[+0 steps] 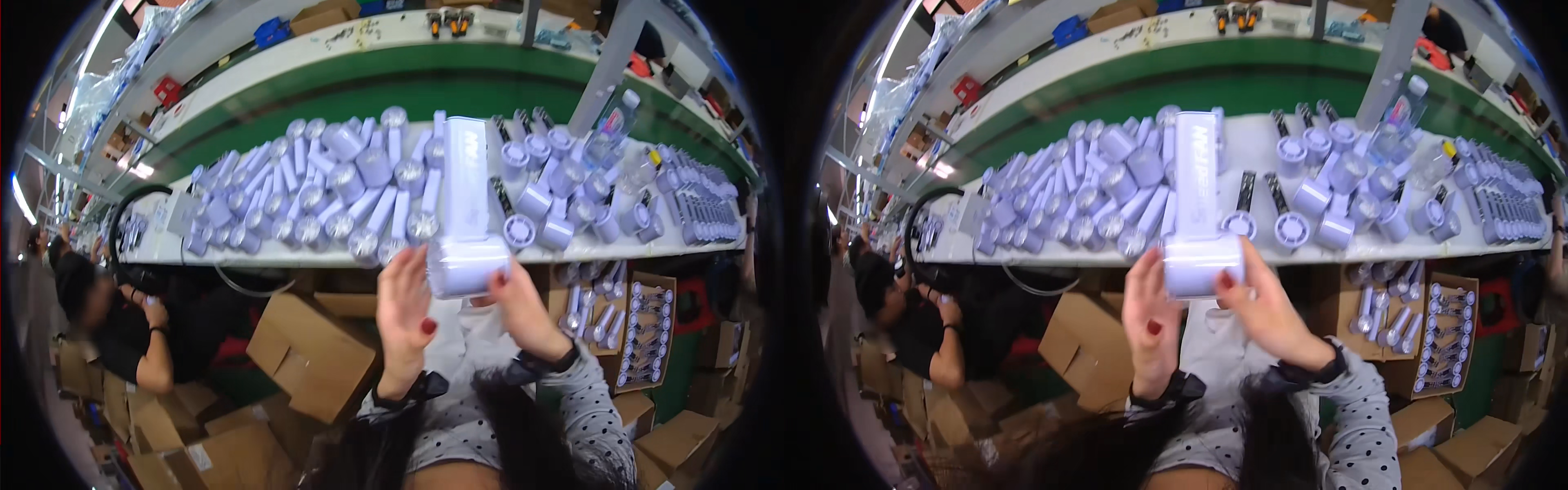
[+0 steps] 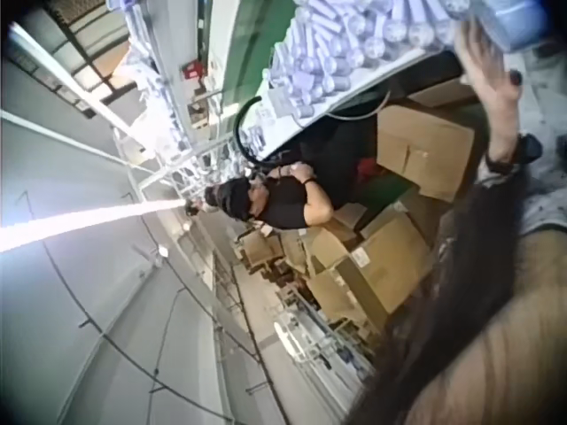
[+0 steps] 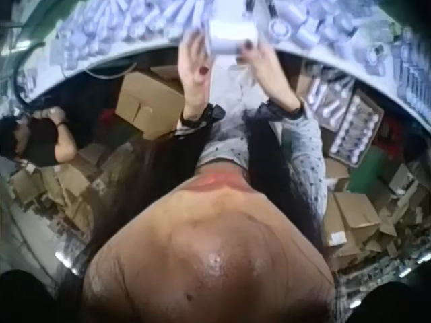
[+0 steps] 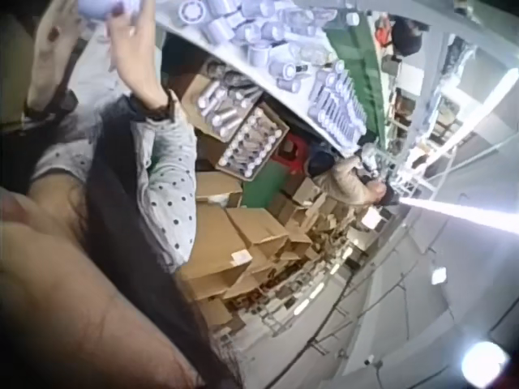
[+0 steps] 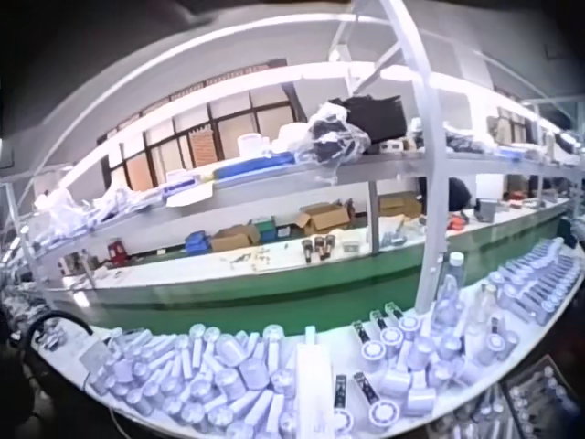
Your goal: Wipe and inspect handheld fan units at an assembly line station.
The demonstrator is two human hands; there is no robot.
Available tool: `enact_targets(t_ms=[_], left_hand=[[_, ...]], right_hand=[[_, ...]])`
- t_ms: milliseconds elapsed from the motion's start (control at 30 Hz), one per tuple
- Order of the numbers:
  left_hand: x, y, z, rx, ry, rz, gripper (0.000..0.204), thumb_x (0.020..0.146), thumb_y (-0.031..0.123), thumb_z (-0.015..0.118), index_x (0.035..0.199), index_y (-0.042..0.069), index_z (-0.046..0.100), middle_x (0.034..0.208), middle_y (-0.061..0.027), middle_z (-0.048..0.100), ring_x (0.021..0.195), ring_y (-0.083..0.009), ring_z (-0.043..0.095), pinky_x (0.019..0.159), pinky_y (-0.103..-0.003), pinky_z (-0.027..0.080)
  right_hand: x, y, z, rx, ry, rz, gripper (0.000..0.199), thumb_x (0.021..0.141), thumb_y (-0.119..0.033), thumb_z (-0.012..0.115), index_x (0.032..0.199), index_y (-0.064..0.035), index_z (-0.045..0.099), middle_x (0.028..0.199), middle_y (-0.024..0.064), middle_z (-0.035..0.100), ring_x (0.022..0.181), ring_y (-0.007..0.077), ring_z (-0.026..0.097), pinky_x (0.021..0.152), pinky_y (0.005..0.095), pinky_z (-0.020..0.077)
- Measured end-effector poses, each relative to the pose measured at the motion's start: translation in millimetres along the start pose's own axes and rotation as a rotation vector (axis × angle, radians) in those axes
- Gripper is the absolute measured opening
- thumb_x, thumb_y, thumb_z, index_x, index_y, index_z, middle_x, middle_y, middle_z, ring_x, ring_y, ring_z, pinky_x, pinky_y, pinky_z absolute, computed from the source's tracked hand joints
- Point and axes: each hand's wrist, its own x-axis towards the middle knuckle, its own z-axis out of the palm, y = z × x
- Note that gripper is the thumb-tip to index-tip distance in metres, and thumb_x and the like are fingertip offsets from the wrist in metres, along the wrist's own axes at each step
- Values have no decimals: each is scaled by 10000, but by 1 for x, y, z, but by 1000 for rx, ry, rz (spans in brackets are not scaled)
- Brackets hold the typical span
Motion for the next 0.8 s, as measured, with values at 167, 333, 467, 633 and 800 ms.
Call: enact_targets(t_ms=[167,333,467,633,800], left_hand=[[-25,-4,6,74,147,-229,428,827,193,586,1154,-35,432,993,-68,550,871,-109,540,757,-238,443],[-33,-6,-6,130,104,-336,362,788,150,600,1077,-44,499,930,-61,569,826,-91,545,708,-222,446],[-34,-1,-19,356,-34,-362,405,691,128,674,1037,-26,528,895,-47,575,807,-87,539,723,-219,429],[-39,15,-22,262,23,-354,437,653,133,702,1028,-14,534,880,-40,582,786,-81,543,722,-214,427],[-40,18,-18,393,-2,-209,485,634,134,720,1043,-11,503,927,-48,572,829,-88,542,742,-215,432]], right_hand=[[-34,25,22,-58,-30,31,586,813,-203,636,1268,-21,316,956,69,555,814,103,537,694,247,447],[-57,48,-13,29,-105,170,404,881,-205,506,1242,-53,407,737,-16,496,652,22,415,572,178,340],[-69,72,-40,108,416,203,349,883,-186,443,1194,-29,469,786,5,489,766,92,500,671,198,372],[-85,89,-99,659,449,357,267,871,-127,450,1097,10,479,950,82,562,855,153,533,729,268,409],[-86,82,-113,641,434,254,277,864,-48,421,1115,59,469,1066,115,552,947,174,528,809,273,416]])
